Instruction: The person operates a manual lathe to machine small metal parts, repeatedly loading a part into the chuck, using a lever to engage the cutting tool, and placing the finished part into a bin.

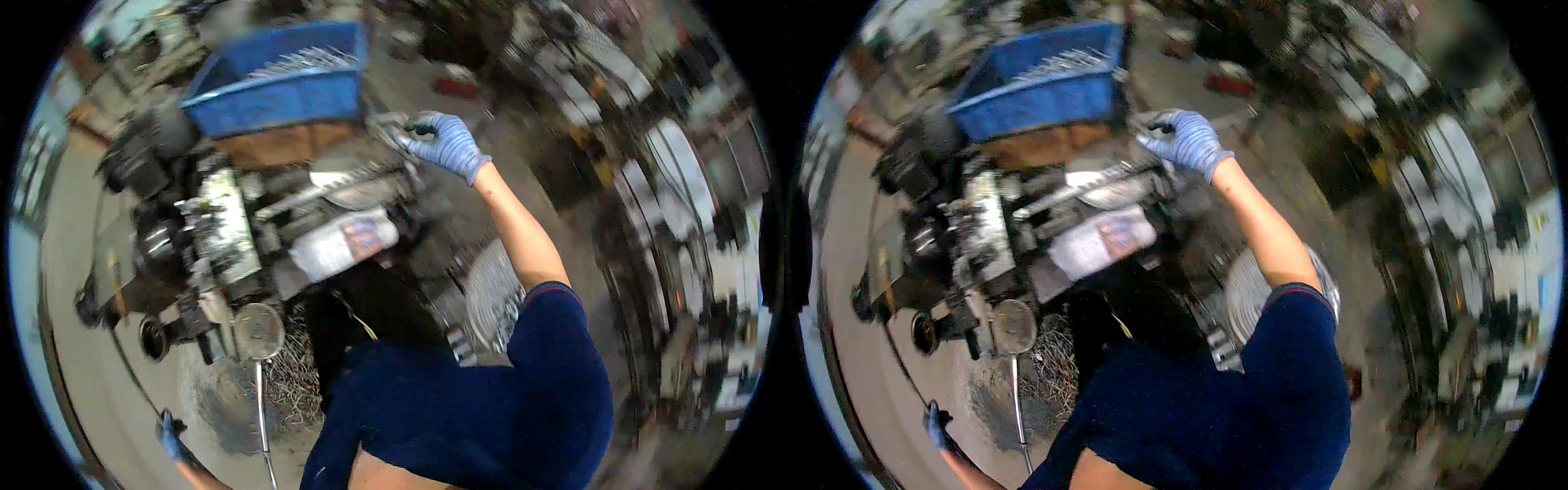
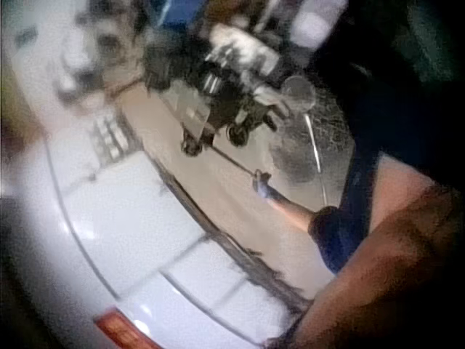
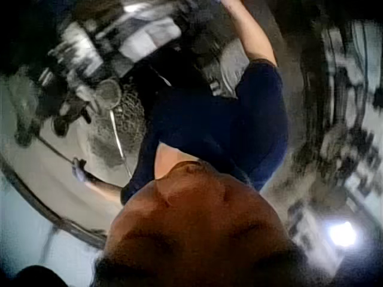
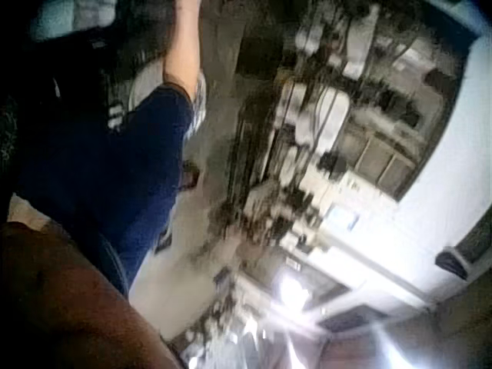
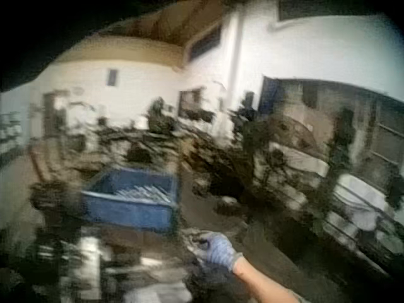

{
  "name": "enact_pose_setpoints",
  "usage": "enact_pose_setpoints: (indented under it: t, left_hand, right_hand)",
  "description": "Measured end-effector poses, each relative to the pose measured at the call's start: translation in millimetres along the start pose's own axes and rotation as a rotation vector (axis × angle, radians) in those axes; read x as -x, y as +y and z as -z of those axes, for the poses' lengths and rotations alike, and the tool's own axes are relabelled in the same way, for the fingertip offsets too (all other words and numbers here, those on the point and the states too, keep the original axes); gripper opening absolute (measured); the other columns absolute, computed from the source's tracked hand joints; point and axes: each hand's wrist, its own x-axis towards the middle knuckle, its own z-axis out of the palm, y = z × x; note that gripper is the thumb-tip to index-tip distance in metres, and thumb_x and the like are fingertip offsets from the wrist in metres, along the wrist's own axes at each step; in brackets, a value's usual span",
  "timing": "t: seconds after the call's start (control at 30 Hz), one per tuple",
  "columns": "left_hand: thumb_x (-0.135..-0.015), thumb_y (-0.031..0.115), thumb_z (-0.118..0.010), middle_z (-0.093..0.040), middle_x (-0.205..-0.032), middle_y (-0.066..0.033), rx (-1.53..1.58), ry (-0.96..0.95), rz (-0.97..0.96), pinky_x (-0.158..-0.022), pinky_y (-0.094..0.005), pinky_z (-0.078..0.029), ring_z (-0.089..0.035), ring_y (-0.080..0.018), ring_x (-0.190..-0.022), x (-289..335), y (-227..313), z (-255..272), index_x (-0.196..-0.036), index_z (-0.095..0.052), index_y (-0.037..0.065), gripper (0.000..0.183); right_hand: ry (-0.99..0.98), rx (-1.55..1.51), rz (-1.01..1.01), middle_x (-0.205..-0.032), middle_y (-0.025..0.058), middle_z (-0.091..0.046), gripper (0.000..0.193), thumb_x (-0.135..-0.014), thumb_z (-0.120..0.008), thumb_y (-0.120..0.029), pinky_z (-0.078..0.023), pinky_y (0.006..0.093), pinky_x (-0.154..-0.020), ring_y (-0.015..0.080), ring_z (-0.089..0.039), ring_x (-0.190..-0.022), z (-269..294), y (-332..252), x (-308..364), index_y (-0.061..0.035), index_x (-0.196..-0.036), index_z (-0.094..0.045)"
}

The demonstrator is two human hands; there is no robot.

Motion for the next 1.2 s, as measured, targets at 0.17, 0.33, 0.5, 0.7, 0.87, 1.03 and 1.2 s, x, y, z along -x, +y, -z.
enact_pose_setpoints:
  t: [0.17,0.33,0.5,0.7,0.87,1.03,1.2]
  left_hand:
    - [-0.081,0.027,-0.067,-0.050,-0.053,-0.0036,0.056,0.003,0.380,-0.045,-0.0277,-0.042,-0.045,-0.0152,-0.045,-31,-27,28,-0.065,-0.052,0.009,0.028]
    - [-0.081,0.026,-0.066,-0.041,-0.048,-0.0037,0.282,-0.158,0.646,-0.041,-0.0285,-0.034,-0.036,-0.0153,-0.040,-81,-47,95,-0.057,-0.040,0.010,0.039]
    - [-0.079,0.031,-0.068,-0.050,-0.060,-0.0062,-0.029,0.060,0.224,-0.050,-0.0314,-0.043,-0.047,-0.0165,-0.051,-17,12,-29,-0.080,-0.053,0.005,0.030]
    - [-0.080,0.031,-0.068,-0.054,-0.066,-0.0058,-0.012,0.034,0.202,-0.055,-0.0282,-0.046,-0.053,-0.0150,-0.058,3,8,1,-0.089,-0.058,0.006,0.028]
    - [-0.082,0.024,-0.066,-0.055,-0.063,-0.0020,0.011,0.063,0.016,-0.054,-0.0262,-0.044,-0.053,-0.0111,-0.055,7,7,-12,-0.088,-0.059,0.009,0.018]
    - [-0.078,0.032,-0.067,-0.064,-0.095,-0.0129,-1.301,0.380,-0.241,-0.073,-0.0375,-0.049,-0.061,-0.0251,-0.082,23,31,-38,-0.115,-0.055,0.002,0.049]
    - [-0.079,0.035,-0.064,-0.064,-0.101,-0.0163,-0.830,-0.008,-0.362,-0.078,-0.0357,-0.049,-0.062,-0.0248,-0.085,80,106,-69,-0.121,-0.054,0.004,0.053]
  right_hand:
    - [-0.196,0.136,-0.629,-0.089,0.0157,-0.067,0.047,-0.073,-0.065,-0.049,-0.049,0.0374,-0.076,0.0317,-0.064,-0.085,24,115,173,-0.0058,-0.092,-0.069]
    - [-0.582,0.213,-0.982,-0.095,0.0188,-0.065,0.055,-0.070,-0.062,-0.054,-0.047,0.0392,-0.082,0.0336,-0.062,-0.090,1,157,312,-0.0050,-0.094,-0.068]
    - [-0.811,0.478,-0.507,-0.088,0.0234,-0.064,0.052,-0.066,-0.063,-0.054,-0.049,0.0398,-0.079,0.0359,-0.062,-0.083,-31,143,396,-0.0046,-0.083,-0.070]
    - [-1.049,0.597,-0.297,-0.090,0.0190,-0.065,0.059,-0.071,-0.058,-0.058,-0.047,0.0389,-0.084,0.0341,-0.061,-0.088,-58,158,421,-0.0023,-0.091,-0.068]
    - [-1.096,0.615,-0.337,-0.100,0.0181,-0.064,0.069,-0.072,-0.050,-0.066,-0.047,0.0415,-0.084,0.0336,-0.060,-0.098,-46,136,393,-0.0032,-0.092,-0.068]
    - [-0.664,0.197,-0.470,-0.096,0.0177,-0.065,0.058,-0.069,-0.063,-0.056,-0.047,0.0403,-0.084,0.0346,-0.060,-0.092,-48,127,336,-0.0017,-0.090,-0.068]
    - [-0.489,-0.003,-0.190,-0.102,0.0164,-0.063,0.038,-0.070,-0.073,-0.035,-0.048,0.0368,-0.084,0.0334,-0.061,-0.092,-67,95,254,-0.0066,-0.095,-0.068]
